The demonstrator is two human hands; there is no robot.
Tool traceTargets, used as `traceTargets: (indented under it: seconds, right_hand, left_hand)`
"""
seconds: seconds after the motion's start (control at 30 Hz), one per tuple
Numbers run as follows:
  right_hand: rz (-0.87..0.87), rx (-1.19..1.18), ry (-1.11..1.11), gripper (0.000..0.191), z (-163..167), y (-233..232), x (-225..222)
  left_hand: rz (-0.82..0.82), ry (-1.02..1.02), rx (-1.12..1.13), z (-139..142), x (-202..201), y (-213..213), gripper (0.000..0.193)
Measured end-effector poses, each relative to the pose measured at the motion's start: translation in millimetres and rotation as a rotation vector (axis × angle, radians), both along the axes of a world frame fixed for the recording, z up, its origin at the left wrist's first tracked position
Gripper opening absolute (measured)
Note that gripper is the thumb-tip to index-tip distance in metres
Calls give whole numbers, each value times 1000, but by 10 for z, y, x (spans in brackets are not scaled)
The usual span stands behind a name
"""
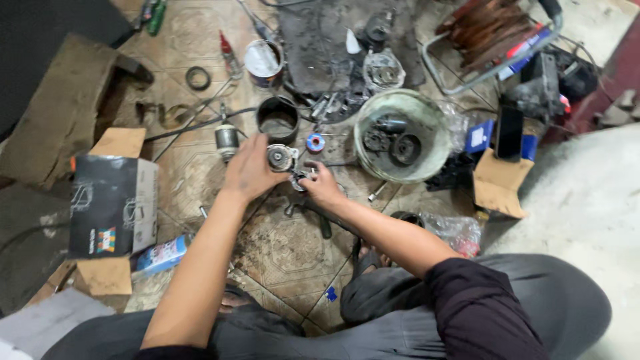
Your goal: The person sits on the floor and assembles small mechanical components, including a cylindrical motor part and a metal housing. They use a hammer to tap parts into place, apply lubricant from a red bottle, and repeatedly pick up and set down various pieces from a bucket and the floor.
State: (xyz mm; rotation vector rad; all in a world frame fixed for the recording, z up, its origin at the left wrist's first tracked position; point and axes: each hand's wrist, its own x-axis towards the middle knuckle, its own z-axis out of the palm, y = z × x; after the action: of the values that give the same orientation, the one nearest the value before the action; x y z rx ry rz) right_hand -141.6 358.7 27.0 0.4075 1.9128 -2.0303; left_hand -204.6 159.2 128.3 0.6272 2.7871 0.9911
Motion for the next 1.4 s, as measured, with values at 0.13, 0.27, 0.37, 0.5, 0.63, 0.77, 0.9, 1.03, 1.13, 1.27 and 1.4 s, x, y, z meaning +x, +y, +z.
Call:
traceTargets:
  seconds: [0.13, 0.27, 0.37, 0.5, 0.63, 0.77, 0.9, 1.03, 1.13, 1.27, 1.4]
  right_hand:
    - [80, 196, -7, 79, 124, 176, -34]
    - [321, 565, 211, 74, 476, 767, -247]
    - [506, 772, 410, 56, 857, 1622, -602]
    - [751, 1269, 407, 41, 1228, 2881, -958]
    - [775, 1341, 373, 52, 930, 3528, -1030]
    - [836, 1235, 444, 62, 263, 3688, -1103]
    - [875, 1251, 519, 66, -224, 3527, -1219]
    - [868, 1256, 461, 73, -490, 3284, -1275]
    - [886, 1288, 418, 70, -580, 3262, -1337]
    - [869, 1067, 195, 78, -536, 3456, -1483]
    - [862, 994, 71, 53, -344, 3639, -1579]
  left_hand:
    - [-3, -32, -9, -40, 3, 139, 65]
    - [-129, -43, -4, -32, 1, 281, 79]
    - [-77, -107, 80, 74, -25, 345, 103]
    - [11, -270, -45, 214, -55, 413, 107]
    - [35, -287, -143, 272, 20, 410, 107]
    - [107, -522, -299, 331, 198, 370, 105]
    - [175, -605, -333, 388, 340, 492, 114]
    - [198, -635, -267, 343, 349, 673, 100]
    - [198, -644, -288, 203, 298, 768, 92]
    - [156, -573, -289, 81, 225, 700, 87]
    - [182, -625, -312, 67, 213, 625, 90]
